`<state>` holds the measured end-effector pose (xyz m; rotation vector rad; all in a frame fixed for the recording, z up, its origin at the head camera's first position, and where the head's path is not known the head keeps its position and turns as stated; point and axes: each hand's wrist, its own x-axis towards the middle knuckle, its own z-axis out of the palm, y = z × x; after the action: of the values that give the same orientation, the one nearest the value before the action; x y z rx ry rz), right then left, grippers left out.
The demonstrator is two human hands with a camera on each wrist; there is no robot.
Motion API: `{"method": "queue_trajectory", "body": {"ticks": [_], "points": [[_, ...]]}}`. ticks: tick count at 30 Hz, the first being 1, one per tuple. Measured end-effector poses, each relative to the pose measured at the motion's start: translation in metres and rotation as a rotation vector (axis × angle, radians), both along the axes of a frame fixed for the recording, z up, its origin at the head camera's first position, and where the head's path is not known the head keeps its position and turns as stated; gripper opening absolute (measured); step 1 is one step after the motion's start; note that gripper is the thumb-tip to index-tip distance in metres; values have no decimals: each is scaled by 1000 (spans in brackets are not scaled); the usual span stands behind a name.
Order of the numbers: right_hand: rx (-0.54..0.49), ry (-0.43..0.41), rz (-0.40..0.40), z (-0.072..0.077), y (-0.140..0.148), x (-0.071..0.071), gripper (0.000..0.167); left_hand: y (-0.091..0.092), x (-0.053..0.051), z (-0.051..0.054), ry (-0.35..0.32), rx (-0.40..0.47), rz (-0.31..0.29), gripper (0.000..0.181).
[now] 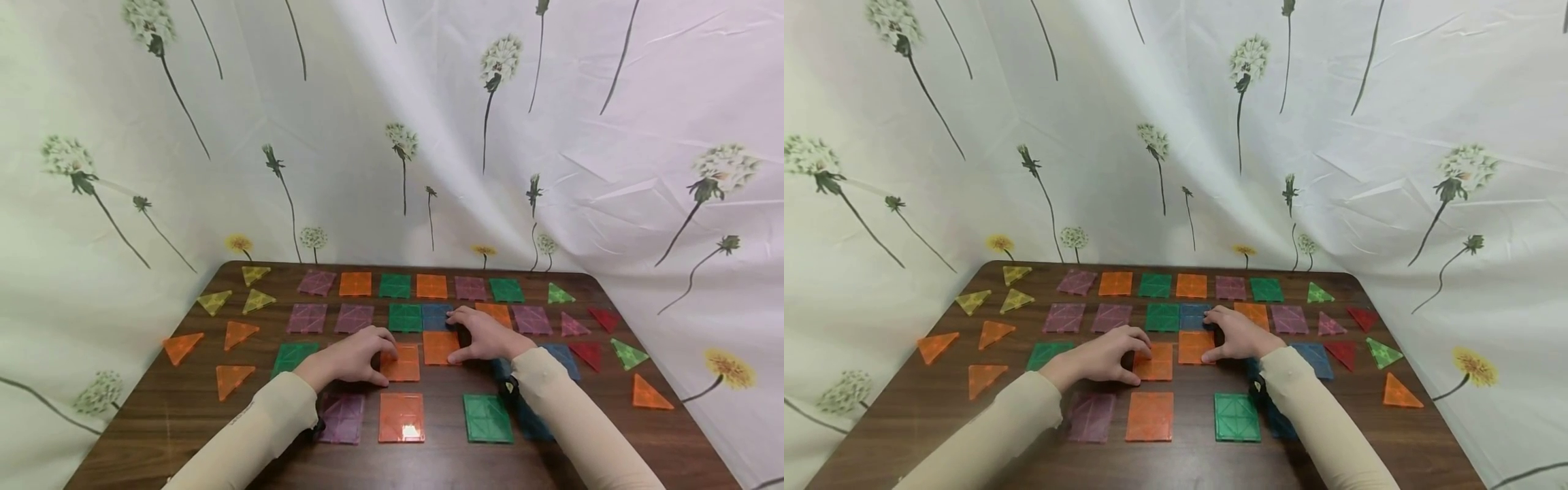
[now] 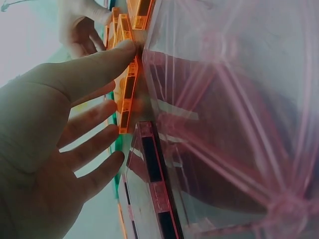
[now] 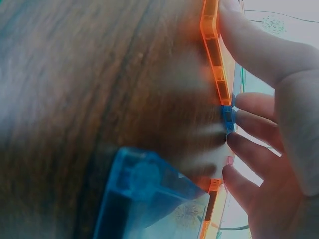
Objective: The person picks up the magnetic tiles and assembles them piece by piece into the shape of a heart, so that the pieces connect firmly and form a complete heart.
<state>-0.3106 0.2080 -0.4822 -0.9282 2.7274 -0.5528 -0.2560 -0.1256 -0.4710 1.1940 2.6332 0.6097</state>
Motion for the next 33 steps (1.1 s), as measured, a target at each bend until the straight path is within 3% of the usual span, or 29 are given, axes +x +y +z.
{"method": "queue_trajectory", "body": {"ticks": [15, 33], "points": [[-53, -5, 2, -1, 1, 0, 59, 9, -13, -3, 47, 3, 28, 33], [-92, 18, -6, -3, -1, 4, 56, 14, -23, -6, 79, 34, 42, 28]]}}
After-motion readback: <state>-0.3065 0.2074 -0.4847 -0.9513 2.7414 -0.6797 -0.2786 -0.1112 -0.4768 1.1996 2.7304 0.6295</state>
